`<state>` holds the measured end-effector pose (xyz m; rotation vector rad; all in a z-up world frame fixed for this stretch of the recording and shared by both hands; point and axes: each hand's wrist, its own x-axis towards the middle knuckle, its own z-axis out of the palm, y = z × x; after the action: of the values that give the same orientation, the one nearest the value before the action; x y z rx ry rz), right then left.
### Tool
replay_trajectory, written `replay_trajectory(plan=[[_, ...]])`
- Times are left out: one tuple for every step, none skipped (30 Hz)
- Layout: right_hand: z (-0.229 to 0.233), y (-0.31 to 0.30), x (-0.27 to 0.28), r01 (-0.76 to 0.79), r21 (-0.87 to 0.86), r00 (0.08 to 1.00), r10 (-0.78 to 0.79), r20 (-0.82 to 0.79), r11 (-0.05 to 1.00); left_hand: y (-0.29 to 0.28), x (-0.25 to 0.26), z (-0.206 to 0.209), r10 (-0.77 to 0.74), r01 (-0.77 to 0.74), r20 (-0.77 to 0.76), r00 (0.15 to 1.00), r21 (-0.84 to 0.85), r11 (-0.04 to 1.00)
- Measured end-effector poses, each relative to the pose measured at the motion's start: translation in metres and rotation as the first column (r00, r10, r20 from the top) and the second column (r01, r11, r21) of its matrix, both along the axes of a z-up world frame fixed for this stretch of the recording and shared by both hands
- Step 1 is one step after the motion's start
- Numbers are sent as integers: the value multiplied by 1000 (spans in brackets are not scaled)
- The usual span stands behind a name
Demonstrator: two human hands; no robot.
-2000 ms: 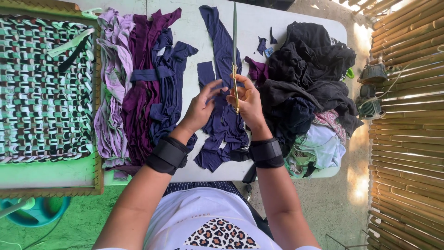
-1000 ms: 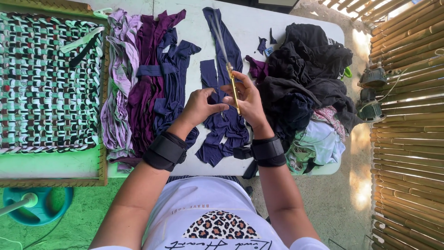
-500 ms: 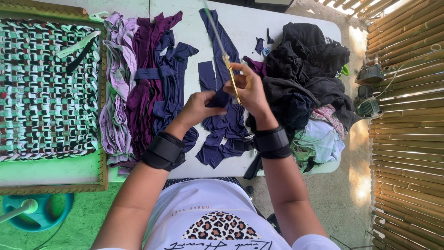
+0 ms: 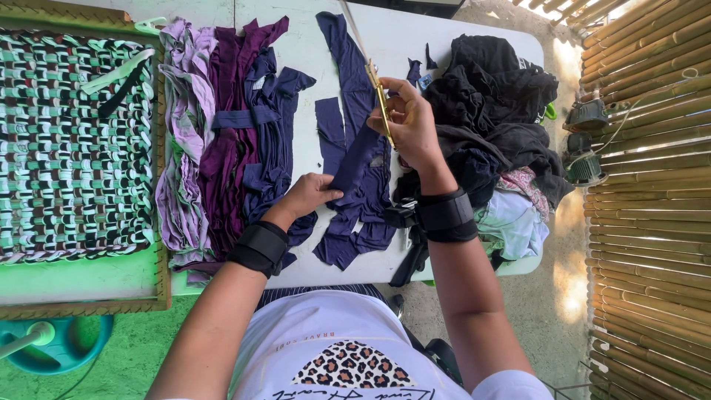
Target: The person cuts long strips of fabric from garments by holding the fabric with one hand and cutting with handheld scissors, then aligning the cut pieces by hand.
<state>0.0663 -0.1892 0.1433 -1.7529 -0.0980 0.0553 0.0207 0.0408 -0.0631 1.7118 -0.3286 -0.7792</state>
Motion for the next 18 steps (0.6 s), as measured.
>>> replay_trajectory(plan=[[-1, 3, -2, 0, 0, 1000, 0, -3, 1000, -1, 2, 23, 0, 0, -3, 1000, 0, 1000], [-1, 5, -4, -11, -21, 1000, 11, 3, 1000, -1, 4, 46, 63, -64, 185, 981, -2, 998], [-1, 8, -4, -20, -43, 1000, 20, 12, 999, -2, 9, 69, 119, -122, 371, 921, -17, 992], [-1, 9, -3, -19, -42, 1000, 20, 13, 999, -4, 14, 88, 119, -121, 372, 921, -17, 992], [-1, 10, -4, -34, -58, 999, 34, 5, 998, -6, 19, 106, 172, -141, 480, 860, -101, 985], [-1, 11, -4, -49, -74, 999, 49, -3, 996, -8, 23, 125, 231, -150, 575, 785, -185, 971], [0, 11, -4, -46, -73, 999, 46, -3, 996, -11, 27, 136, 229, -148, 575, 786, -184, 972], [1, 12, -5, -59, -38, 998, 59, -8, 998, -13, 31, 148, 262, -144, 547, 795, -250, 957], [3, 12, -4, -73, -3, 997, 73, -10, 997, -17, 35, 160, 295, -141, 518, 803, -316, 938], [5, 13, -3, -72, -3, 997, 72, -8, 997, -20, 40, 154, 294, -139, 519, 803, -316, 939], [9, 13, -2, -61, -41, 998, 62, 16, 997, -24, 45, 147, 254, -126, 457, 852, -291, 948], [12, 12, -2, -50, -78, 998, 53, 39, 996, -28, 50, 141, 212, -110, 392, 895, -268, 957], [13, 12, -1, -47, -79, 998, 50, 41, 996, -31, 50, 135, 210, -107, 393, 895, -268, 957], [14, 10, -1, -19, -99, 997, 26, 73, 995, -33, 50, 129, 212, -125, 259, 942, -317, 940], [15, 9, 0, 13, -118, 994, 0, 107, 993, -37, 51, 124, 201, -145, 122, 972, -362, 921], [14, 7, -1, 18, -118, 994, -5, 110, 993, -38, 51, 130, 196, -139, 126, 973, -363, 921], [13, 4, -2, 35, -69, 995, -28, 99, 997, -39, 50, 137, 216, -146, 120, 969, -430, 891], [12, 2, -4, 52, -20, 995, -50, 86, 998, -40, 49, 143, 235, -151, 112, 965, -494, 856]])
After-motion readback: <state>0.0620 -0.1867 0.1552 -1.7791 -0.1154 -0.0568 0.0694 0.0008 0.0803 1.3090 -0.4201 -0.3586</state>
